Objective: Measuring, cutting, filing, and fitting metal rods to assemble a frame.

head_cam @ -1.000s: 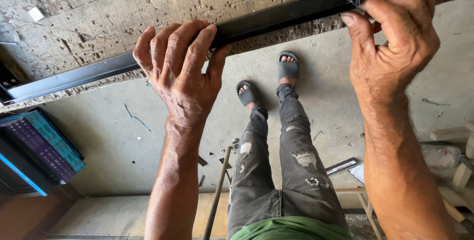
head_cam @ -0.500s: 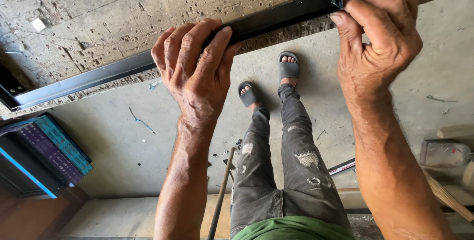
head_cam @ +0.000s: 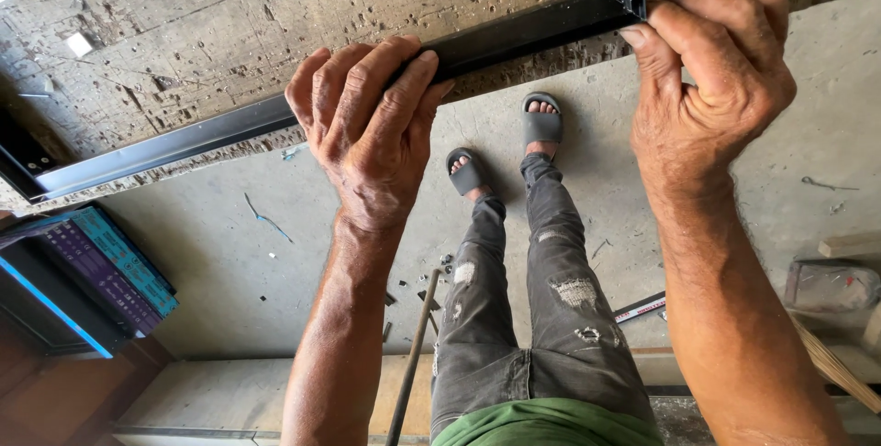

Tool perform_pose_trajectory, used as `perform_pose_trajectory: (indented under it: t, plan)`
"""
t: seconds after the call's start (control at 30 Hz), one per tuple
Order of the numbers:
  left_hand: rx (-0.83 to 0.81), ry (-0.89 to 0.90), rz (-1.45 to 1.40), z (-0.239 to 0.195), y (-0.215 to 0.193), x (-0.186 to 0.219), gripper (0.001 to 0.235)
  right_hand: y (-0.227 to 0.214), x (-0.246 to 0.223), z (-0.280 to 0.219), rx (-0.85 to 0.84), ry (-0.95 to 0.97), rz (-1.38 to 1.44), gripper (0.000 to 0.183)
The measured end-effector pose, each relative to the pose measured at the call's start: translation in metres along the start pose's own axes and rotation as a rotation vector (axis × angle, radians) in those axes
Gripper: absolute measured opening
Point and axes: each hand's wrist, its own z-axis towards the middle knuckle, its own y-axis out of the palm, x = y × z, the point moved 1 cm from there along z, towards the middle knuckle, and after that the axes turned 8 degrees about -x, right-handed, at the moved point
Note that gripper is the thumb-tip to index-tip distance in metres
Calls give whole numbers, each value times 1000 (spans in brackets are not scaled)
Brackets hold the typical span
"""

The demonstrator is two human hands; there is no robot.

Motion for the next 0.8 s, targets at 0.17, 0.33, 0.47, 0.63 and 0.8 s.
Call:
perform_pose_trajectory:
  t: [0.17,0.33,0.47,0.63,0.8]
  plan:
    - [-6,3,6,0,0,-1,6,-1,2,-1,-7,-11,-8,16]
    - [0,5,7,-1,0,-1,7,-3,2,-1,-37,-15,-15,15]
    - [11,15,29,-2,0,-1,9,-2,3,-2,-32,-20,-19,12]
    - [10,11,35,-2,0,-2,8,-3,2,-1,-39,-20,-20,11]
    - [19,20,56,-2,1,-1,12,-5,2,0,-46,-30,-17,8]
